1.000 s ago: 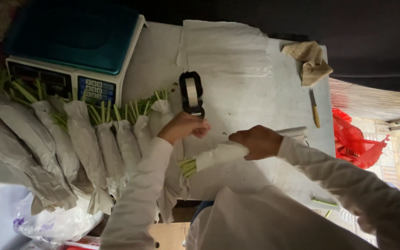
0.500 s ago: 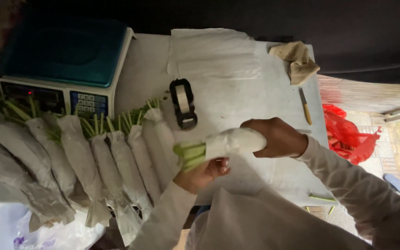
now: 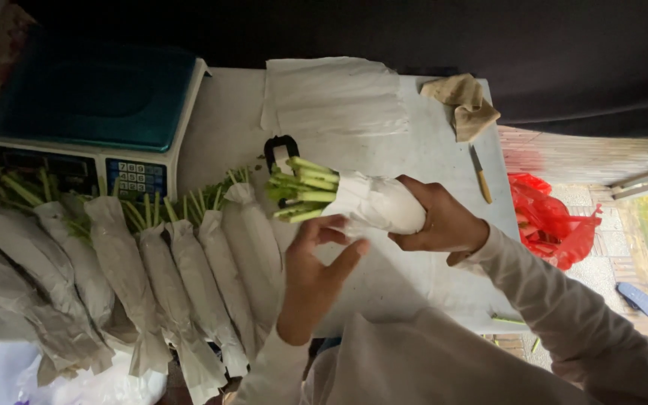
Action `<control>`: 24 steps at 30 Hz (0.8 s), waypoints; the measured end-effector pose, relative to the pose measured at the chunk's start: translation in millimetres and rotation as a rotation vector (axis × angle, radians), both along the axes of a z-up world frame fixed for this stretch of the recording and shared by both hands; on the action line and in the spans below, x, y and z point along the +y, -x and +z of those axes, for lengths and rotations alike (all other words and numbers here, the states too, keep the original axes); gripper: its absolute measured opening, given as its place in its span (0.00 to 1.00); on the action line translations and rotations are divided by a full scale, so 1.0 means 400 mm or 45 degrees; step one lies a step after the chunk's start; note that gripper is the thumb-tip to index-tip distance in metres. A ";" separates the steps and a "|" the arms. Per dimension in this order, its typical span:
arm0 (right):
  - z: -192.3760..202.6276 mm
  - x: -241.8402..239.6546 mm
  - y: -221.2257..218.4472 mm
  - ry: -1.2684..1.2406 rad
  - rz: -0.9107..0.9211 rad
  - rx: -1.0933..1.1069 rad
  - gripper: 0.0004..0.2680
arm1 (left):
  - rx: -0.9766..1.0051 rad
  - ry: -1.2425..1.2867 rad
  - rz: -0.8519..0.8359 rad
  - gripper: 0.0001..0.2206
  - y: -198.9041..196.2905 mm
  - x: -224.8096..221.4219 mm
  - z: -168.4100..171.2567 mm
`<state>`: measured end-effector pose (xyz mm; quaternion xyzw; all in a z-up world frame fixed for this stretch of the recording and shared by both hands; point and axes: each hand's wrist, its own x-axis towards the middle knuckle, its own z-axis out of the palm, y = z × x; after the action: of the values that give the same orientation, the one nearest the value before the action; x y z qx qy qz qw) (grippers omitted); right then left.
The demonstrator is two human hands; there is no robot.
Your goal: Wrapping individual white radishes in protective paper and securing the wrap with tape.
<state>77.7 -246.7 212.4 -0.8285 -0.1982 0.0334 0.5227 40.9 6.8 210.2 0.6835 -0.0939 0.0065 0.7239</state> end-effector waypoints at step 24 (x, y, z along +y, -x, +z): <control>-0.101 0.019 0.004 0.626 -0.428 -0.200 0.23 | -0.054 -0.227 -0.027 0.08 -0.033 -0.036 0.033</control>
<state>76.0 -239.1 171.9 -0.9514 -0.0842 -0.0708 0.2877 54.0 -7.8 223.4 0.7439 -0.1167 0.0049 0.6580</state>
